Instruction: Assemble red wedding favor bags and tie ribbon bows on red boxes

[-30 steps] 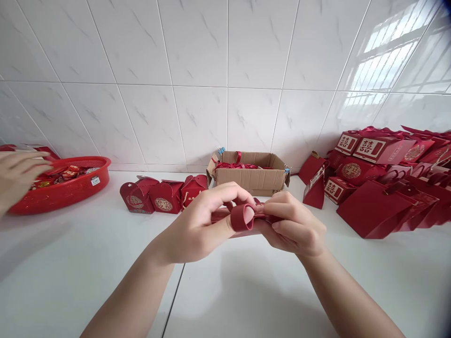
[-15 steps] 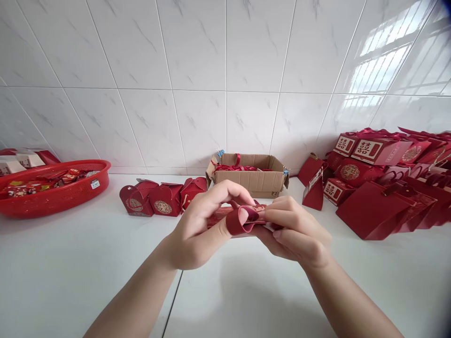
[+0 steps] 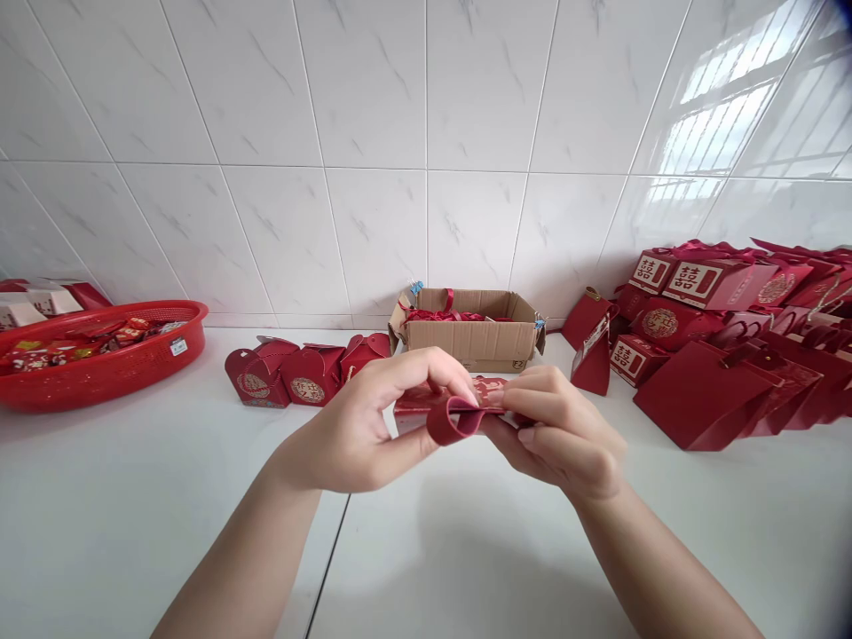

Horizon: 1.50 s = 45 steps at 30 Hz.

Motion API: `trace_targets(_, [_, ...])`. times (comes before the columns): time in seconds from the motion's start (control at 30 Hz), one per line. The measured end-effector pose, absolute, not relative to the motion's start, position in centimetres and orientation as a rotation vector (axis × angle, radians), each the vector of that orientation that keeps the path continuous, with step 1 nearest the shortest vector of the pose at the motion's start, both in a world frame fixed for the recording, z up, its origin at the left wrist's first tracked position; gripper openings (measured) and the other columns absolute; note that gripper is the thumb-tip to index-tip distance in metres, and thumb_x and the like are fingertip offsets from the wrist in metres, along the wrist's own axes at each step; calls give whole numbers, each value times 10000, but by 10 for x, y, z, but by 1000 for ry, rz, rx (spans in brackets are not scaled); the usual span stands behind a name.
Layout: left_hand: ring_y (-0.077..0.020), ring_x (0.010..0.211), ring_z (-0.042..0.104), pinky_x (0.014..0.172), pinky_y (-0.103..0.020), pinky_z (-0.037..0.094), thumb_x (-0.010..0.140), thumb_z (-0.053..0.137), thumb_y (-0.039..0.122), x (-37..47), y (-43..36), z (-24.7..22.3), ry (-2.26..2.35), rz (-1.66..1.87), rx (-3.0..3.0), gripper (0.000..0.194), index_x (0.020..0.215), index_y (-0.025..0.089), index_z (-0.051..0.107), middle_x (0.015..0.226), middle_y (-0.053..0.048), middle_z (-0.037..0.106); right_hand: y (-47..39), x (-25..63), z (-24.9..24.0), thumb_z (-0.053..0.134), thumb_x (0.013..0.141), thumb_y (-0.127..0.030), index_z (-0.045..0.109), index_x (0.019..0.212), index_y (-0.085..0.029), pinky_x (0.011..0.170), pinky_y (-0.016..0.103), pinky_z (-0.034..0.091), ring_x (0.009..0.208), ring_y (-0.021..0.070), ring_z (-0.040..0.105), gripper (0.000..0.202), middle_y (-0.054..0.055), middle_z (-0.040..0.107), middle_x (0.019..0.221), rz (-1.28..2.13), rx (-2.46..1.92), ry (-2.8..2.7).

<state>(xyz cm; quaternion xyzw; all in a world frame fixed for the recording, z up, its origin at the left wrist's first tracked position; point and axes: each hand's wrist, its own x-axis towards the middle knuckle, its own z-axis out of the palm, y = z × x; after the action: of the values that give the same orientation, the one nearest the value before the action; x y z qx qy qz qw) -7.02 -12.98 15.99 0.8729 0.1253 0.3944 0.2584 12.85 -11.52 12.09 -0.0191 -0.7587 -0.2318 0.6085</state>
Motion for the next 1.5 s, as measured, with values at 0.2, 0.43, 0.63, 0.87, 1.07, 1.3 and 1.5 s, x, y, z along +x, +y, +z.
trace_targets(0.2, [-145,918,639,739,-245,564,845,502,27,-62,-117,152,468,1248,2468,227,980,185,593,944,-50,662,-96,130,114,733,731,-113,497,922,-204,498,273,513,652,147,613,317,26,619,776,-198,-155,-1686])
trace_targets(0.43, [-140,908,632,824,-286,549,816,476,-34,-60,-110,148,398,1368,2655,289,938,192,609,856,-19,671,-94,135,119,720,754,-183,580,895,-193,549,286,496,670,149,593,199,23,616,755,-142,-219,-1776])
trace_targets(0.63, [-141,899,633,839,-293,542,831,480,-25,-61,-109,150,370,1350,2678,271,922,191,616,846,-21,676,-95,134,120,688,774,-174,598,913,-191,539,276,487,660,139,576,166,21,613,733,-142,-223,-1823])
trace_targets(0.87, [-153,928,617,836,-312,552,845,483,-4,-62,-108,151,354,1326,2687,258,915,198,627,877,-37,633,-98,134,120,649,791,-163,603,918,-184,534,256,477,648,125,557,137,17,587,728,-32,-235,-1872])
trace_targets(1.07, [-199,1082,587,815,-293,563,864,489,44,-63,-107,149,442,1350,2707,205,873,187,636,961,-66,584,-96,131,115,589,849,-182,596,945,-185,524,253,465,667,125,538,96,28,554,773,21,-274,-1921])
trace_targets(1.3, [-185,1096,598,814,-260,560,845,476,-3,-62,-101,147,462,1357,2678,252,879,181,646,1026,-73,617,-92,129,112,543,877,-173,593,963,-197,610,291,481,718,133,500,102,23,483,792,30,-336,-1937])
trace_targets(1.5, [-184,1071,636,836,-283,566,849,493,4,-59,-95,143,417,1455,2640,256,890,194,660,975,-52,680,-87,132,112,645,827,-287,568,934,-207,670,331,519,821,173,567,154,50,565,889,-7,-418,-1816])
